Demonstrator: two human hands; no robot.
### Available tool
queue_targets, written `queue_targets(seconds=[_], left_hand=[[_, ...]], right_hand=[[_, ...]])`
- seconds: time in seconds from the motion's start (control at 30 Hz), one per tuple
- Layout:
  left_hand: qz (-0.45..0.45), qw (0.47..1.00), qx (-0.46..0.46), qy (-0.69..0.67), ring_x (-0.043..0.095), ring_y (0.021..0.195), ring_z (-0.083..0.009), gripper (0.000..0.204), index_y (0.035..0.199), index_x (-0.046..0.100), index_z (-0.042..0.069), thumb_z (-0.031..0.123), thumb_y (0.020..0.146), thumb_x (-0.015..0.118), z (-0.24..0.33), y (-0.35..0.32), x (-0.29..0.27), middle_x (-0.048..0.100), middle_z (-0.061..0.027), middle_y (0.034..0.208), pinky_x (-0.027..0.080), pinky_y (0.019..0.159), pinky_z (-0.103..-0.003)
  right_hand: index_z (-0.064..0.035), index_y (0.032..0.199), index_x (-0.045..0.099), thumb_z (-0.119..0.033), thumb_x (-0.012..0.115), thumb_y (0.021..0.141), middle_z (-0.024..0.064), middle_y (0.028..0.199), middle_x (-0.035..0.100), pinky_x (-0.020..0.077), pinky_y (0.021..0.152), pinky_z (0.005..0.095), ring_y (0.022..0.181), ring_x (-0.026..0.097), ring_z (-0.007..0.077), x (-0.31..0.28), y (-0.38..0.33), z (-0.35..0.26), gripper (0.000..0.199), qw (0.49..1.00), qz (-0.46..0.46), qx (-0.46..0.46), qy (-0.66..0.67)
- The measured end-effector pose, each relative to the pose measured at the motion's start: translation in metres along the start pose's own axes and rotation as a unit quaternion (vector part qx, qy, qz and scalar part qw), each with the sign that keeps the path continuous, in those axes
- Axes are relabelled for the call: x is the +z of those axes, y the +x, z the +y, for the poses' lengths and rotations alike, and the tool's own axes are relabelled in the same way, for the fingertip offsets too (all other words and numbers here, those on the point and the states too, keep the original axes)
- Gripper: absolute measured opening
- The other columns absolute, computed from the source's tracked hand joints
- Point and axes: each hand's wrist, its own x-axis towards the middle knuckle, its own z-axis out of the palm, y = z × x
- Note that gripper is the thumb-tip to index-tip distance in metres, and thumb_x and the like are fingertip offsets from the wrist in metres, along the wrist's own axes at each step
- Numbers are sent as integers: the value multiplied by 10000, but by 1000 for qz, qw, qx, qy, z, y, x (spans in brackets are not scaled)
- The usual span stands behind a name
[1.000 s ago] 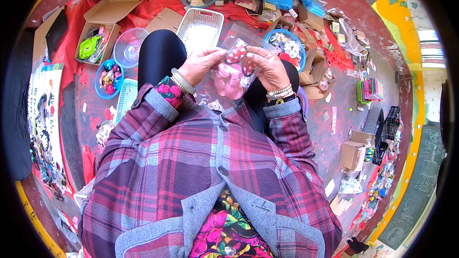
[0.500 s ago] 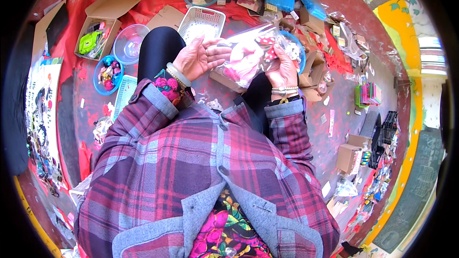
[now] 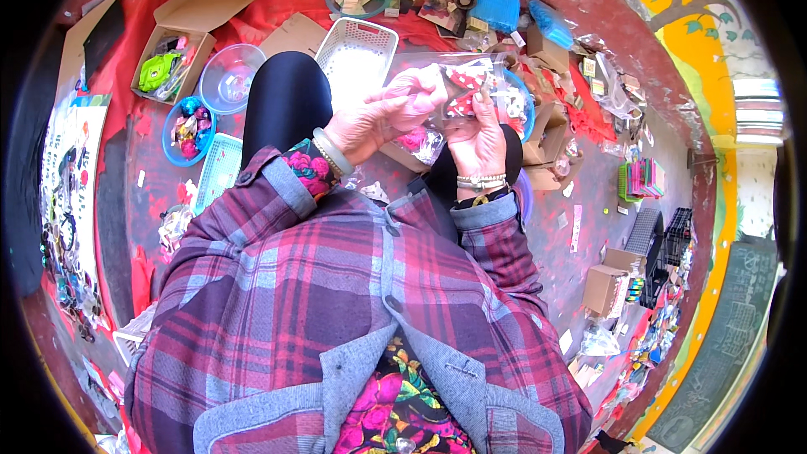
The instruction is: The person sits on the floor and packs small pink and red decorative items into clear plastic bags. They pick up the items from a white basket, place them into the bags, and seal them by hand. The person handles the items one at a time, occasionally adjusting the contents within the bags.
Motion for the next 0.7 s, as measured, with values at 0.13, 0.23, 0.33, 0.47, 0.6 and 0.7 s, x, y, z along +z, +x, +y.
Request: queue_targets(seconds=[0.13,0.23,0.33,0.47,0.6,0.7], left_hand=[[-22,999,6,-41,573,1029,-222,402,1258,410,-6,97,882,511,9,-1,-5,534,-138,1174,459,894,-328],[-40,998,16,-49,564,1037,-211,391,1240,422,-7,100,877,520,13,0,-11,542,-135,1156,451,899,-325],[-58,997,39,-37,548,1050,-208,428,1243,411,-8,120,860,550,16,-1,-7,544,-132,1149,435,907,-320],[-116,993,31,-17,528,1070,-205,483,1262,391,-7,131,839,578,18,-2,-7,511,-121,1191,424,918,-321],[-134,991,24,7,522,1078,-193,529,1289,374,-9,131,829,594,20,-7,3,497,-99,1213,416,932,-313],[-108,994,22,25,518,1072,-190,520,1282,380,4,146,830,592,17,-7,5,497,-101,1198,432,890,-320]], right_hand=[[-102,1175,479,-273,600,841,92,1175,526,486,786,383,1001,551,223,6,-4,-18,394,999,-13,-9,-36],[-122,1200,400,-311,589,850,111,1108,519,491,787,411,1025,548,296,13,-8,-39,441,996,-64,-44,-52],[-129,1157,444,-242,576,864,96,1116,521,499,769,394,932,596,285,12,-11,-48,340,971,-76,-107,-198],[-13,1054,563,-77,553,860,64,1020,600,509,653,243,812,630,170,15,-22,-64,204,934,-52,-29,-354],[27,1010,587,-72,614,819,74,920,631,498,622,216,805,623,132,22,-27,-70,217,909,-25,40,-414],[43,1006,587,-55,615,811,72,918,629,473,642,214,755,598,110,19,-29,-71,220,902,-23,26,-430]])
